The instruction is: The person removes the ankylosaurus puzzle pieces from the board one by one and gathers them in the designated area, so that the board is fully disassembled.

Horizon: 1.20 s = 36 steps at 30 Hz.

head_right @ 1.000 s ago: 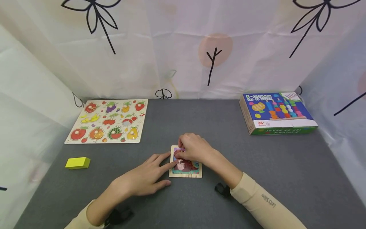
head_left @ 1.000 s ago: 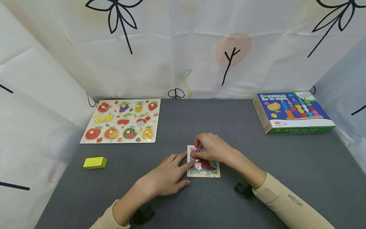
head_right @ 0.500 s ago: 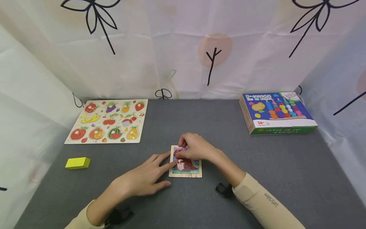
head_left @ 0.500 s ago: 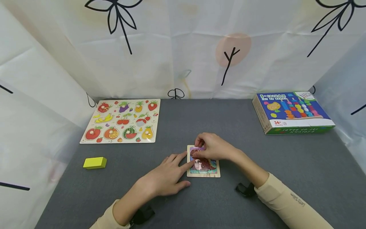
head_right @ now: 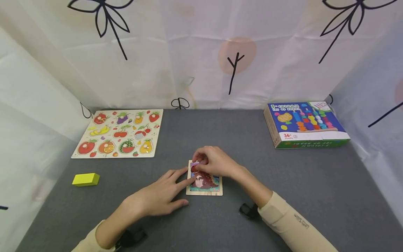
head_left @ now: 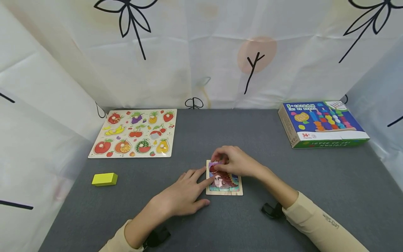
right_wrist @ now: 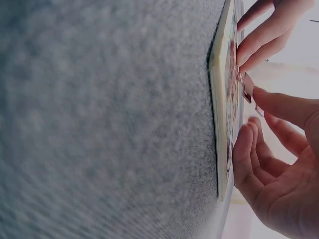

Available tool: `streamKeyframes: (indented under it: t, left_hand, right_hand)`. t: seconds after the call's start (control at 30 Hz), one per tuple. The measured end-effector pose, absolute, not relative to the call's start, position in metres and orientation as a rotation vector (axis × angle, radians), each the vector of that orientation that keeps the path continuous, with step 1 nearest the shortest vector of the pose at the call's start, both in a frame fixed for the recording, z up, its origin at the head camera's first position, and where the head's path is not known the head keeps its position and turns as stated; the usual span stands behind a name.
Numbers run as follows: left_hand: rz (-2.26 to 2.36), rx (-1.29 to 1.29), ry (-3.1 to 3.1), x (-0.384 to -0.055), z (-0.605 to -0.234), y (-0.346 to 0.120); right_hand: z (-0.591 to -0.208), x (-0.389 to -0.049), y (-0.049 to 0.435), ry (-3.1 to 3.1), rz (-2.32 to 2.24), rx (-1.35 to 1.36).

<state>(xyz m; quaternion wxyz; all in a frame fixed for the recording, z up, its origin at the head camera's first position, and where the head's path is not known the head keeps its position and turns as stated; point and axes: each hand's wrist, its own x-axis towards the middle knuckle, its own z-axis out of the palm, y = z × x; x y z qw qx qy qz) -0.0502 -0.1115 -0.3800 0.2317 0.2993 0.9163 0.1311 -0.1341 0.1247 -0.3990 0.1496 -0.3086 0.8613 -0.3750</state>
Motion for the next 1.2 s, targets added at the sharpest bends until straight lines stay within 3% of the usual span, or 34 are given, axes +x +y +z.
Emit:
streamKeyframes:
  t: [0.4,1.2]
  left_hand:
    - [0.342,0.805,2.518,-0.049,-0.381,-0.111]
    - [0.348,0.772,2.506,-0.048,-0.380,-0.109]
  right_hand:
    - [-0.398,-0.136,0.139,2.369,-1.251,-0.811]
    - [-0.396,-0.144,0.230,2.341,-1.288,-0.649]
